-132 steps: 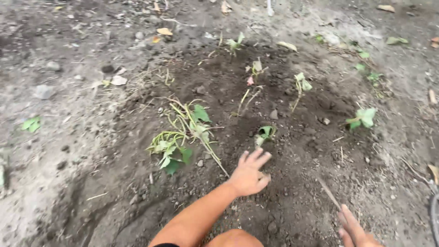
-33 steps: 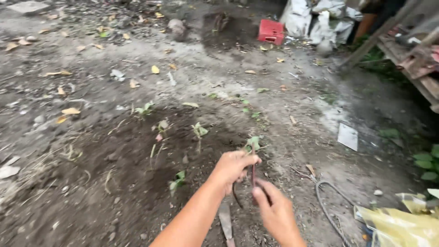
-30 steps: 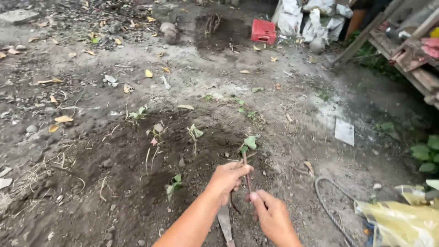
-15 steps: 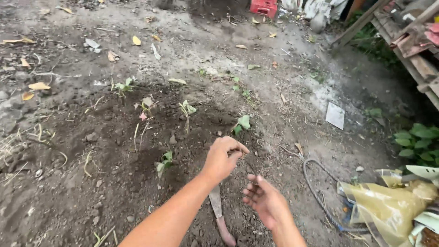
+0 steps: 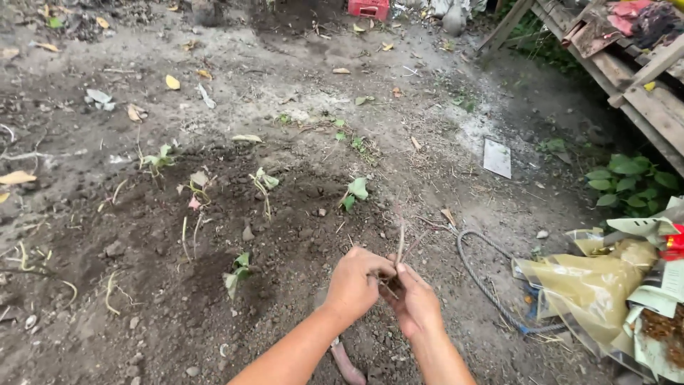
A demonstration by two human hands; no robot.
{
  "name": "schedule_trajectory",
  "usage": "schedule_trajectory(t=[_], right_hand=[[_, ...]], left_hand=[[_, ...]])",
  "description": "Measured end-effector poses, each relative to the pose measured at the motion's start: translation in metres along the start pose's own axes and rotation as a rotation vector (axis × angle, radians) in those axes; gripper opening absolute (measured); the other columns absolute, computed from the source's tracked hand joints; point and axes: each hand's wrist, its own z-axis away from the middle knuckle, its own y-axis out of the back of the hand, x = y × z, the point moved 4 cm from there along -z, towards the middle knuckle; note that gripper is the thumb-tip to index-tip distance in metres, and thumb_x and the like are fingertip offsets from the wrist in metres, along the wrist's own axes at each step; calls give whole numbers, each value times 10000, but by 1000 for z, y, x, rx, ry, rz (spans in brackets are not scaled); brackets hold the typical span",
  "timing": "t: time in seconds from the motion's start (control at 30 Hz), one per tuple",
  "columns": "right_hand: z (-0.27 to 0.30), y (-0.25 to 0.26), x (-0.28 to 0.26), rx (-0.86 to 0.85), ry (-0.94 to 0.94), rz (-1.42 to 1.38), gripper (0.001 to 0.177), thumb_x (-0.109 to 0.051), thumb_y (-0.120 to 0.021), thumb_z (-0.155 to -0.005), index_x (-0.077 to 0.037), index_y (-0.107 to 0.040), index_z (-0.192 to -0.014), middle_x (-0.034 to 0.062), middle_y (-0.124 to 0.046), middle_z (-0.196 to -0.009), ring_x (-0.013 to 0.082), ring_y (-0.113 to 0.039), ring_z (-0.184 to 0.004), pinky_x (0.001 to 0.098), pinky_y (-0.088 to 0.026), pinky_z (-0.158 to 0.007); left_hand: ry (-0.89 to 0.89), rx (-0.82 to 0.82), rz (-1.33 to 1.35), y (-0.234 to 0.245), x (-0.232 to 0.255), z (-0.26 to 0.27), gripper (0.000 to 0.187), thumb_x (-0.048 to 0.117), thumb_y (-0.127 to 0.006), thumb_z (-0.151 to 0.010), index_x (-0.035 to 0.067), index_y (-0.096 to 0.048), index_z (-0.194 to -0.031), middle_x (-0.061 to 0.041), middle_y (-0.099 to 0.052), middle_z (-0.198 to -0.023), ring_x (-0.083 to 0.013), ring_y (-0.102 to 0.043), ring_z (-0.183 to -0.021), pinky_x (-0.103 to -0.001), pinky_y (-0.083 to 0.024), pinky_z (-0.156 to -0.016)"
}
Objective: Planting sweet potato vine cuttings into a prepared soil bed using a hand tool to dig and hands to secure the plants.
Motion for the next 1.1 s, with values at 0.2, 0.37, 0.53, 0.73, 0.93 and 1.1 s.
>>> schedule_trajectory(t=[0.2,0.37,0.53,0.73,0.93,1.1], right_hand=[[-8,10,5,-24,381,488,353,-143,-690,-927,-35,-775,-1252,48,-728,-892,127,-576,-792,263,-474,-737],[6,-5,10,-160,363,642,341,-154,-635,-954,-101,-771,-1262,3,-724,-969,120,-601,-852,269,-486,-823],[-5,-2,19,-253,205,552,323,-121,-581,-997,-53,-760,-1257,78,-696,-883,165,-611,-834,309,-520,-745],[-6,2,24,-227,123,637,356,-182,-572,-981,-110,-731,-1291,33,-745,-1216,160,-637,-1076,301,-481,-942],[7,-10,18,-340,93,579,271,-166,-525,-1026,-79,-728,-1183,94,-733,-954,195,-684,-910,336,-546,-871],[7,-10,16,-286,81,713,258,-202,-481,-1065,-92,-713,-1085,26,-540,-792,183,-561,-755,323,-500,-745]], left_hand=[[513,-8,247,-15,-50,-18,355,262,-577,-971,146,-735,-1267,-29,-720,-1331,-183,-655,-1257,-347,-486,-1061],[539,84,522,-24,-78,-23,147,98,-749,-844,93,-745,-991,-53,-777,-946,-141,-710,-872,-289,-555,-825],[596,85,663,-12,-63,-27,152,-29,-693,-819,96,-745,-890,-56,-797,-911,-149,-725,-875,-287,-544,-913],[684,-80,673,-4,-33,-24,301,-116,-528,-899,52,-727,-1050,-107,-804,-1031,-192,-737,-971,-331,-576,-929],[725,-147,624,2,-17,-21,316,-78,-466,-996,76,-692,-1155,-88,-787,-1110,-181,-711,-998,-304,-573,-765],[602,-220,637,1,-28,-29,355,-105,-486,-966,52,-703,-1198,-135,-778,-1112,-199,-730,-1107,-325,-578,-1001]])
